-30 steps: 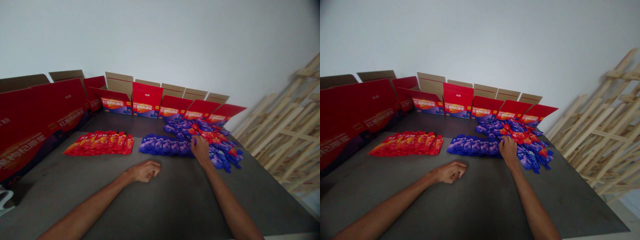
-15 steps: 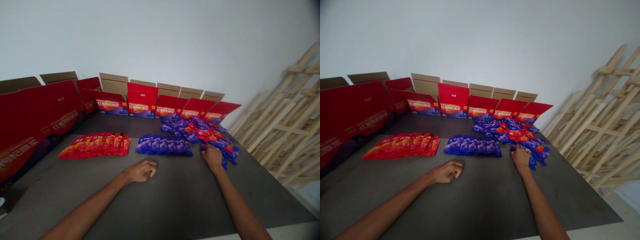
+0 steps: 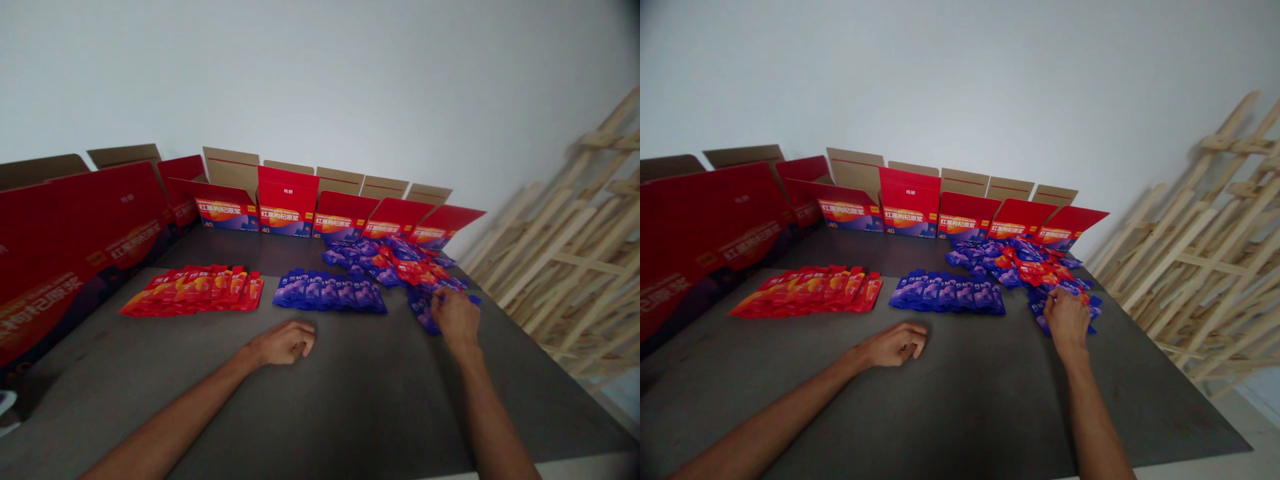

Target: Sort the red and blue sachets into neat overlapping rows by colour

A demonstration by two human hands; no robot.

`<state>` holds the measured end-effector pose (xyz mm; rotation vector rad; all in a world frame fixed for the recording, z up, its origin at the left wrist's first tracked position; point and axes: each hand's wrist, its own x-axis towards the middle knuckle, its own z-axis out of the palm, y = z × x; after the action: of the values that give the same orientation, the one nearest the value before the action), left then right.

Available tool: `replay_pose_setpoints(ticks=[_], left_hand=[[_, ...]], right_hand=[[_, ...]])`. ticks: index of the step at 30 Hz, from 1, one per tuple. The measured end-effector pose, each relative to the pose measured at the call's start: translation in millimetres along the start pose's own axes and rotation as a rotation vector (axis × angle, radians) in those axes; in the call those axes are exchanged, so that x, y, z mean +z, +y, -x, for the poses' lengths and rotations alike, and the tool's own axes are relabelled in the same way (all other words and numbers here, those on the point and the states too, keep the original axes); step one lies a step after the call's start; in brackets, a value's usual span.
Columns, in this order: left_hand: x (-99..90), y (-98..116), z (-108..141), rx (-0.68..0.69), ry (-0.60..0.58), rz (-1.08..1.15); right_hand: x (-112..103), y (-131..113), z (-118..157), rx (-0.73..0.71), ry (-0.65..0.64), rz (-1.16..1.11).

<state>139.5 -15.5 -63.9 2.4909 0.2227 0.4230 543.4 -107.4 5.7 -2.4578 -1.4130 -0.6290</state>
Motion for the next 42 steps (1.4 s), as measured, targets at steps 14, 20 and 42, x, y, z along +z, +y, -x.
replay_pose_setpoints(ticks=[14,20,42], left_hand=[[1.0,-2.2,-0.1,0.002,-0.004,-0.004],[2.2,-2.5,0.0,0.003,0.008,0.013],[2.0,-2.5,-0.3,0.009,0.002,0.027]], right_hand=[[23.6,-100.1,8.2,-0.498,0.094,-0.53],[46.7,-114.9,13.2,-0.666,0.013,-0.412],[57.0,-84.0,-12.9,-0.571,0.0,-0.384]])
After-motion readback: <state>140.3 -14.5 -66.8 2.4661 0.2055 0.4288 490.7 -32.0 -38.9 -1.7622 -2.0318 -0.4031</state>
